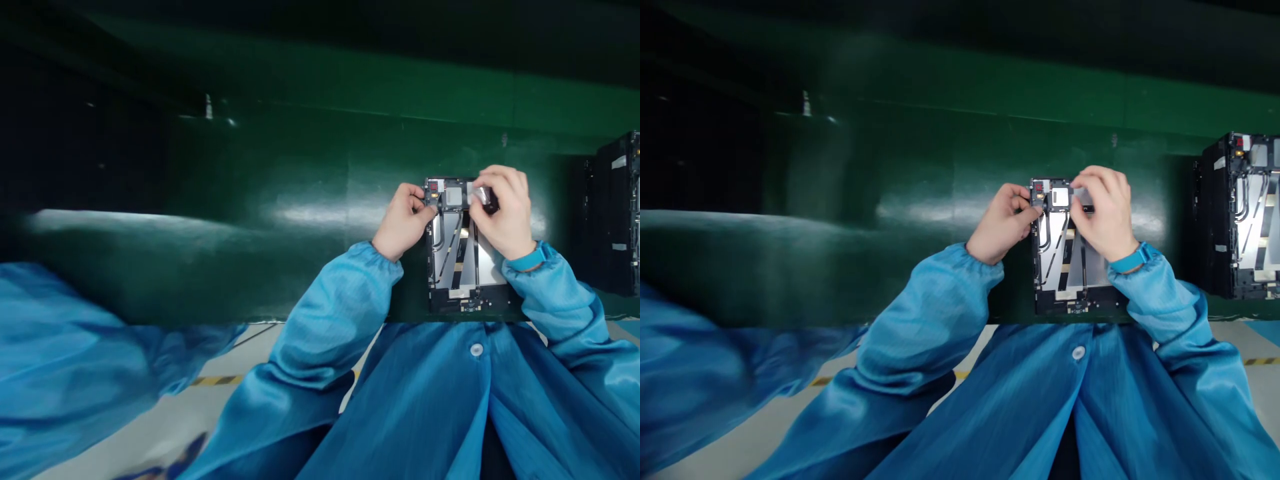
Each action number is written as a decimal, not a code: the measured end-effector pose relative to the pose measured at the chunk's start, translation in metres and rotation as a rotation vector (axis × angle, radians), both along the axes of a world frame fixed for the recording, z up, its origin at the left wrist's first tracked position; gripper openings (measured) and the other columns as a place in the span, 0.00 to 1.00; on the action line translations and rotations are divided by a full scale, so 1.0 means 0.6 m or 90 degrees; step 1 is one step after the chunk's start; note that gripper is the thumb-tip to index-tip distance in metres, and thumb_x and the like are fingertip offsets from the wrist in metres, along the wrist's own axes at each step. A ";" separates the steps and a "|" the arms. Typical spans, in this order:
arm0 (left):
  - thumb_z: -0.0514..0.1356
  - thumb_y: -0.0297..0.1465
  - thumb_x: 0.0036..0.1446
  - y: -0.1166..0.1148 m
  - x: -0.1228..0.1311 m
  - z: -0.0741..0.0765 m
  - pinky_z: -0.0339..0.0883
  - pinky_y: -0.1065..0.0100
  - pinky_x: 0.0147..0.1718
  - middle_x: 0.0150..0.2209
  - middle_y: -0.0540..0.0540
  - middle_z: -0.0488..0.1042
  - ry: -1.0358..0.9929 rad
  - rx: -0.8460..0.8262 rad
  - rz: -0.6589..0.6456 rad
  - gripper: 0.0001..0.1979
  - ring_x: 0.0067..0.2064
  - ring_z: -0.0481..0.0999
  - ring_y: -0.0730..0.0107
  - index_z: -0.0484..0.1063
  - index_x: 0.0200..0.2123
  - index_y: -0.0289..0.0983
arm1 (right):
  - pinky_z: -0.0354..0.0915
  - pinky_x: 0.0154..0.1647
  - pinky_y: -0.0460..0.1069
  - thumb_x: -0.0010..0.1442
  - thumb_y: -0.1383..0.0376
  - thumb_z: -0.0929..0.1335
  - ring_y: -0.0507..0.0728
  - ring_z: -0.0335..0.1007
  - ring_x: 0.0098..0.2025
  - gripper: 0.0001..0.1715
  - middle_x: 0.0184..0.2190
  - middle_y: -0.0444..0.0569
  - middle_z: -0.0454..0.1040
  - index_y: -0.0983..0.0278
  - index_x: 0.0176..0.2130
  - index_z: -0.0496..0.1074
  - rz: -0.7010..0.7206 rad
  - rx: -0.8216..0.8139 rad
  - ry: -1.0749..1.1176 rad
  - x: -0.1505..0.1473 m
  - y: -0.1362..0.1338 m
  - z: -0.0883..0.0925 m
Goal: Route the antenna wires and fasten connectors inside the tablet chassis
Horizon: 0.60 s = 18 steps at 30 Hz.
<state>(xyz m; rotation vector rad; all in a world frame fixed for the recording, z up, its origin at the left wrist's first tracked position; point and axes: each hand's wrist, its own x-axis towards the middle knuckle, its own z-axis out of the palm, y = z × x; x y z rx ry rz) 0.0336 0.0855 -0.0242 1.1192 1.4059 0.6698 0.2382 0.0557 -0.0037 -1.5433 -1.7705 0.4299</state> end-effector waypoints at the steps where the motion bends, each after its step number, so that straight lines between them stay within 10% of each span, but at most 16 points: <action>1: 0.65 0.27 0.56 -0.005 -0.006 0.002 0.66 0.70 0.27 0.27 0.54 0.68 0.044 0.021 -0.019 0.12 0.26 0.69 0.72 0.66 0.41 0.40 | 0.62 0.61 0.67 0.63 0.66 0.68 0.69 0.67 0.59 0.10 0.52 0.56 0.74 0.57 0.45 0.73 -0.032 -0.002 0.007 0.015 -0.009 -0.003; 7: 0.58 0.36 0.64 -0.072 -0.034 0.027 0.64 0.49 0.64 0.54 0.38 0.72 0.278 0.181 -0.145 0.19 0.59 0.73 0.51 0.74 0.56 0.37 | 0.66 0.65 0.69 0.65 0.57 0.70 0.68 0.67 0.66 0.31 0.63 0.60 0.71 0.60 0.65 0.65 -0.110 -0.101 0.081 0.055 -0.075 -0.040; 12: 0.59 0.43 0.64 -0.094 -0.043 0.023 0.71 0.50 0.60 0.60 0.36 0.73 0.157 0.119 -0.097 0.27 0.55 0.78 0.53 0.70 0.62 0.36 | 0.62 0.70 0.68 0.65 0.49 0.70 0.69 0.57 0.74 0.41 0.72 0.58 0.62 0.58 0.70 0.60 -0.073 -0.143 0.075 0.016 -0.082 -0.035; 18: 0.68 0.42 0.52 -0.029 -0.140 0.008 0.72 0.49 0.59 0.53 0.40 0.82 0.077 0.038 0.083 0.30 0.54 0.80 0.53 0.73 0.56 0.37 | 0.74 0.57 0.61 0.67 0.57 0.68 0.63 0.76 0.59 0.29 0.58 0.54 0.79 0.57 0.65 0.67 0.057 -0.162 0.184 0.026 -0.038 -0.047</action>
